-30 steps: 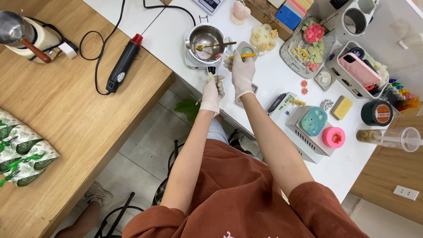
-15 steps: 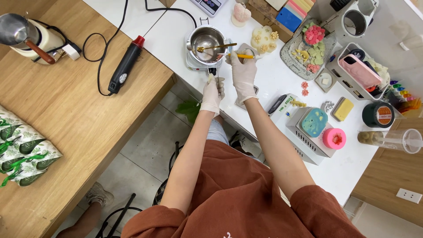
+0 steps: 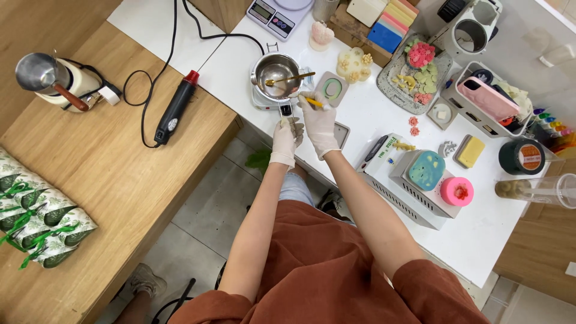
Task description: The person places small red wax pieces into a pink silicone candle mold using a pencil-like tool, pressing them into position, then uses a heat gun to melt wax in a metal pot on a warmer. They alternate between arranging wax in the mold and heating the pot.
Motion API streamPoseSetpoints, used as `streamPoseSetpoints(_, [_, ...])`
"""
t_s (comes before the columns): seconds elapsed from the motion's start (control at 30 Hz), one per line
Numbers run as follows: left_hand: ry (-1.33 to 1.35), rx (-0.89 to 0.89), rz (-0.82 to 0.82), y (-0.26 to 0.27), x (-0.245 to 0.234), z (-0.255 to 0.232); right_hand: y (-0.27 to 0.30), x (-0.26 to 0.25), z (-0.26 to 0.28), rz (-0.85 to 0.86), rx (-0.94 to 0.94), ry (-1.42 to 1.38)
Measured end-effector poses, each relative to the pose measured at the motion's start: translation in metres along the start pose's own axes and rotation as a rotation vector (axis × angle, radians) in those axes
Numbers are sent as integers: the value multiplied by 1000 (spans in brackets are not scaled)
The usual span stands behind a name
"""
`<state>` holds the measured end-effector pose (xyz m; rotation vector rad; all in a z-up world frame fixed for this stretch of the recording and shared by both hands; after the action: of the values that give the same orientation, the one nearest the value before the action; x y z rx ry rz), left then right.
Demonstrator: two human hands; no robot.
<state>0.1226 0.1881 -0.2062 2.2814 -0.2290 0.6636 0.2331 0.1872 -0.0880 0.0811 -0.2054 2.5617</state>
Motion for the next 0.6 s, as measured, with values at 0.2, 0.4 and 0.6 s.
streamPoseSetpoints(0.2, [9,99,-3,-28,-14,17,15,-22,0,-10,34,98])
streamPoseSetpoints(0.4, [-659,856,-584,106,20,-81,23,-53,37,-121,-15,-30])
streamPoseSetpoints(0.6, [-457,845,587,396,203,-214,45,-92,105,-212,-93,27])
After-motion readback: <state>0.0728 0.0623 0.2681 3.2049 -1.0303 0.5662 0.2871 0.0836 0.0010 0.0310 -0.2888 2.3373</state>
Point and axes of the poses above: each hand's wrist, its own y-axis away from the middle knuckle, its own x-axis out of the palm, z = x × y, the point moved 6 cm from there along -y, towards the middle knuckle, and after that the axes turned 2 degrees about -x, right-handed, at the moved point
